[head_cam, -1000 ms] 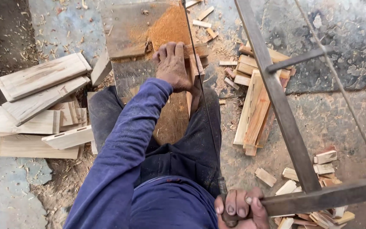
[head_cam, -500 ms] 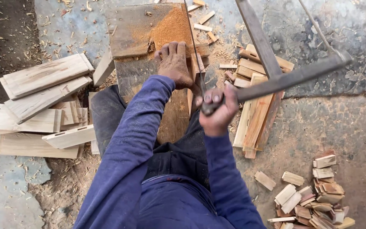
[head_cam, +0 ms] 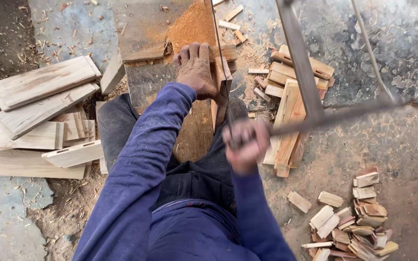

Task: The person sits on the ground and uses a bow saw to cut a wooden plank placed on a wooden block. They hold the wood steady with their left hand and saw with their right hand, producing sawdust. The person repeats this process on multiple pieces of wood throughout the clip.

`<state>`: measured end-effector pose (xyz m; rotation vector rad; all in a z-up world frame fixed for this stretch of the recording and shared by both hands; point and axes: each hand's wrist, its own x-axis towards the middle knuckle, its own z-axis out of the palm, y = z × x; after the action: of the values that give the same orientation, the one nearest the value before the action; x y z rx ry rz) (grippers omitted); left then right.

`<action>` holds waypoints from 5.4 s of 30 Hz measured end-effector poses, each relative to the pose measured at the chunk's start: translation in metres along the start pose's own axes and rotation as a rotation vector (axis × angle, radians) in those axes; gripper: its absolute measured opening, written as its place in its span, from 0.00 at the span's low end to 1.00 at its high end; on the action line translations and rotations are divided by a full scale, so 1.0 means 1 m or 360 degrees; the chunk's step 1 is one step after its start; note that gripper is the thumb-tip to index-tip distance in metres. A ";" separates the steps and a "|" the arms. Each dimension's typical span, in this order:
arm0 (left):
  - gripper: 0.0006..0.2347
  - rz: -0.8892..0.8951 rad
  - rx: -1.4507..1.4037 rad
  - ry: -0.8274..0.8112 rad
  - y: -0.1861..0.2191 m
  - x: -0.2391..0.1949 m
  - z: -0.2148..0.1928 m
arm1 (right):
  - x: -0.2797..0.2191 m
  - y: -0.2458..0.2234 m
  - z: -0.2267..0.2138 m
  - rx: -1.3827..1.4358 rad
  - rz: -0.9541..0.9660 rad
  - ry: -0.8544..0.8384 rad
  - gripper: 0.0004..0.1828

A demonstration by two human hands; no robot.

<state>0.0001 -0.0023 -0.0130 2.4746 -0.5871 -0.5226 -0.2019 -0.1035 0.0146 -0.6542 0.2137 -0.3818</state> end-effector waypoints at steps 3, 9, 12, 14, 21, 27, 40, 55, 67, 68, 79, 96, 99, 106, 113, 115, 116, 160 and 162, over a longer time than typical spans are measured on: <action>0.61 -0.0121 -0.0019 -0.0135 0.013 -0.005 -0.024 | 0.048 0.019 0.006 0.0024 -0.0001 0.0180 0.18; 0.61 -0.0068 -0.0019 -0.0142 0.007 -0.002 -0.018 | -0.107 -0.064 0.060 0.0101 0.0021 0.0400 0.09; 0.63 -0.0079 -0.0045 -0.0154 0.001 0.002 -0.003 | -0.194 -0.092 0.039 -0.0066 0.0003 0.0540 0.13; 0.64 -0.0077 -0.0039 -0.0156 0.003 -0.003 -0.007 | -0.169 -0.072 0.025 0.0067 -0.0024 0.0376 0.13; 0.73 0.0137 0.0127 -0.0023 0.004 -0.013 -0.020 | 0.047 0.020 0.015 -0.0062 -0.0199 0.0282 0.10; 0.67 0.0116 0.0104 0.0051 0.005 -0.013 -0.014 | 0.036 0.010 0.020 0.0023 -0.0099 0.0274 0.14; 0.66 0.0155 0.0051 0.0059 -0.007 -0.004 0.003 | -0.124 -0.045 -0.007 0.0044 -0.0022 0.0236 0.14; 0.67 0.0101 0.0070 0.0008 -0.008 -0.004 0.007 | -0.178 -0.070 0.016 0.0010 -0.0056 0.0381 0.16; 0.66 0.0098 0.0012 0.0006 0.001 -0.006 -0.004 | 0.029 0.013 0.005 -0.0054 -0.0150 0.0257 0.08; 0.66 0.0063 0.0044 -0.0020 0.003 -0.005 -0.004 | 0.023 0.010 0.003 -0.0028 -0.0122 0.0241 0.10; 0.64 0.0150 0.0053 0.0127 -0.008 -0.005 0.010 | -0.174 -0.076 0.021 0.0075 -0.0041 0.0432 0.13; 0.63 0.0151 -0.0043 0.0138 -0.007 -0.008 0.006 | -0.166 -0.088 0.056 -0.0112 -0.0010 0.0653 0.13; 0.62 0.0142 0.0008 0.0163 -0.009 -0.006 0.010 | -0.131 -0.074 0.062 -0.0187 -0.0025 0.0530 0.19; 0.65 0.0121 -0.0016 0.0139 -0.001 -0.008 -0.005 | 0.063 0.010 0.036 -0.0099 0.0074 0.0600 0.16; 0.62 0.0040 0.0039 0.0066 0.000 -0.010 0.001 | -0.014 -0.020 0.033 0.0021 0.0076 0.0414 0.20; 0.64 -0.0014 0.0024 -0.0027 -0.001 -0.006 -0.002 | -0.073 -0.052 0.045 0.0001 0.0080 0.0380 0.19; 0.64 0.0043 0.0037 0.0052 -0.004 -0.006 0.000 | -0.108 -0.070 0.053 -0.0002 0.0085 0.0438 0.18; 0.66 0.0056 0.0090 -0.0034 -0.005 -0.006 0.007 | -0.170 -0.096 0.062 -0.0098 -0.0014 0.0593 0.13; 0.63 0.0066 0.0088 0.0034 -0.008 -0.006 0.011 | -0.169 -0.091 0.051 -0.0013 -0.0043 0.0436 0.11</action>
<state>-0.0078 0.0025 -0.0249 2.5112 -0.6514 -0.4688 -0.3647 -0.0721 0.1236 -0.6122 0.4675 -0.4964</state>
